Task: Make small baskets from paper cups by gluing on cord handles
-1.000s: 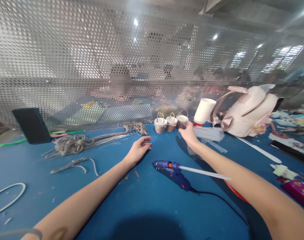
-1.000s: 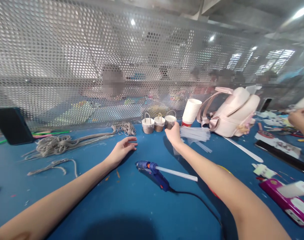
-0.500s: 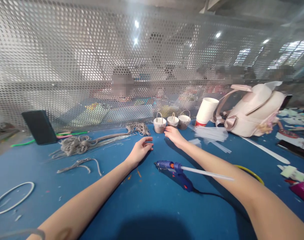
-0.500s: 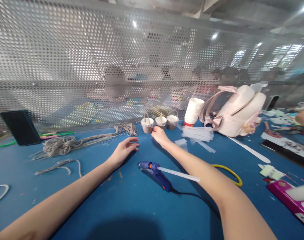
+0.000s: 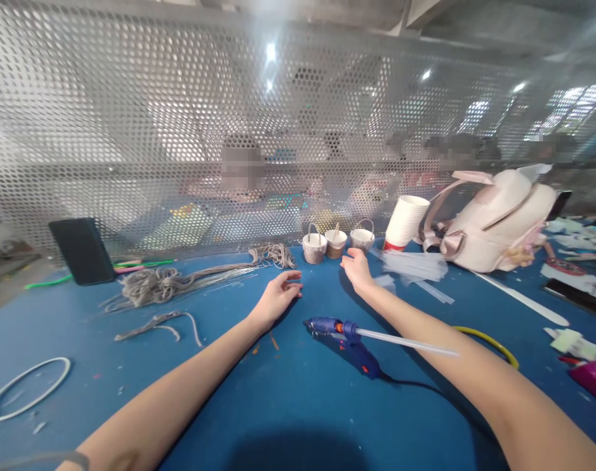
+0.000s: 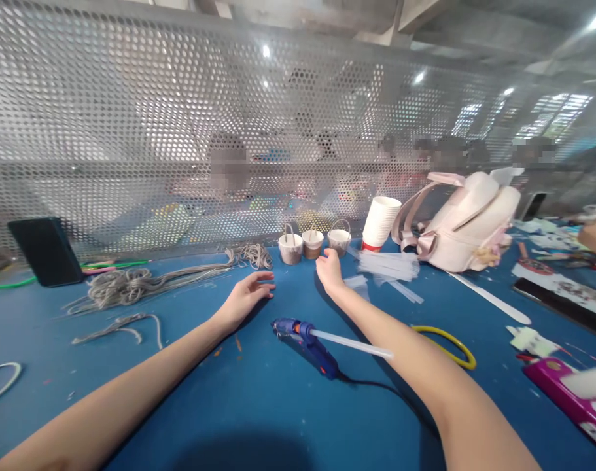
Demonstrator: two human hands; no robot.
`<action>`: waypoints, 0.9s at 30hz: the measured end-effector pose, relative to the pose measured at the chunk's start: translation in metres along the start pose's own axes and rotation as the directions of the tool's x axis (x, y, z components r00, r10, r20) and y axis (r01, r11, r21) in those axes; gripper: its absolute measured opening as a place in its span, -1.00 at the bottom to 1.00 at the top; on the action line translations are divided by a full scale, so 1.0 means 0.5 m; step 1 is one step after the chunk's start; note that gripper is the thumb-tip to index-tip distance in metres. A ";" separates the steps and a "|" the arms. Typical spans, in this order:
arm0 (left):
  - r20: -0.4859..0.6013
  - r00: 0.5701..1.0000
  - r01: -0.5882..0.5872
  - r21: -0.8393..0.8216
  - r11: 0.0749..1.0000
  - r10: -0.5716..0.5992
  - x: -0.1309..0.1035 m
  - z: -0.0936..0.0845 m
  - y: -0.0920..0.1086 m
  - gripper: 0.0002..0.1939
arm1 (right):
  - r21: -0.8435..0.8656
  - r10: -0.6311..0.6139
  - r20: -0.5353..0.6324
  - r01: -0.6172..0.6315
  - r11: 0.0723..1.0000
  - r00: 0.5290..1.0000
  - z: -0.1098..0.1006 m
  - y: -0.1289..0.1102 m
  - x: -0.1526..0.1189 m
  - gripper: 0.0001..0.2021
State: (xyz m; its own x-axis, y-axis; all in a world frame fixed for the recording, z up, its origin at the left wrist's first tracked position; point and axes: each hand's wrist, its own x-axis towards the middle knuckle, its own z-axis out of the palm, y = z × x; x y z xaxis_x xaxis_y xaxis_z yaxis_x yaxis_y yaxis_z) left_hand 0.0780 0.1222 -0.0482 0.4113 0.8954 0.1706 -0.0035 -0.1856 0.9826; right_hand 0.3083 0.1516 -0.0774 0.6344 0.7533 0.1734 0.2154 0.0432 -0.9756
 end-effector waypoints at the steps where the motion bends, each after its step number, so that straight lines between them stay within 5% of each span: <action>1: 0.000 1.000 -0.003 0.002 1.000 0.003 0.000 0.000 -0.001 -0.71 | 0.000 -0.002 -0.026 0.002 1.000 1.000 -0.004 0.002 0.000 -0.67; 8: 0.003 1.000 -0.028 0.062 0.998 0.028 -0.004 0.004 0.004 -0.70 | -0.028 -0.016 -0.196 0.011 1.000 0.981 -0.039 -0.012 0.016 -0.67; 15: -0.063 0.992 -0.096 0.228 0.969 0.113 -0.021 -0.025 0.045 -0.86 | -0.019 0.036 -0.154 -0.039 0.999 0.987 -0.047 -0.031 -0.022 -0.68; 21: -0.248 0.946 -0.065 0.487 0.871 0.209 -0.065 -0.123 0.100 -0.74 | -0.029 0.126 -0.002 -0.126 0.992 0.992 -0.078 -0.027 -0.099 -0.69; 27: -0.472 0.818 0.099 0.677 0.729 0.327 -0.098 -0.297 0.134 -0.61 | -0.082 0.109 0.082 -0.102 0.991 0.991 -0.089 -0.040 -0.119 -0.85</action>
State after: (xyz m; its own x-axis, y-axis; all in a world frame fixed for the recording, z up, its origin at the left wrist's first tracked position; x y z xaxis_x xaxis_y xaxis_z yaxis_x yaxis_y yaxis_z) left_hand -0.0778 0.1259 0.0203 -0.0952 0.8631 0.4960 0.6557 -0.3205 0.6836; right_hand 0.2997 0.0767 -0.0623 0.5909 0.8049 0.0543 0.2095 -0.0881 -0.9738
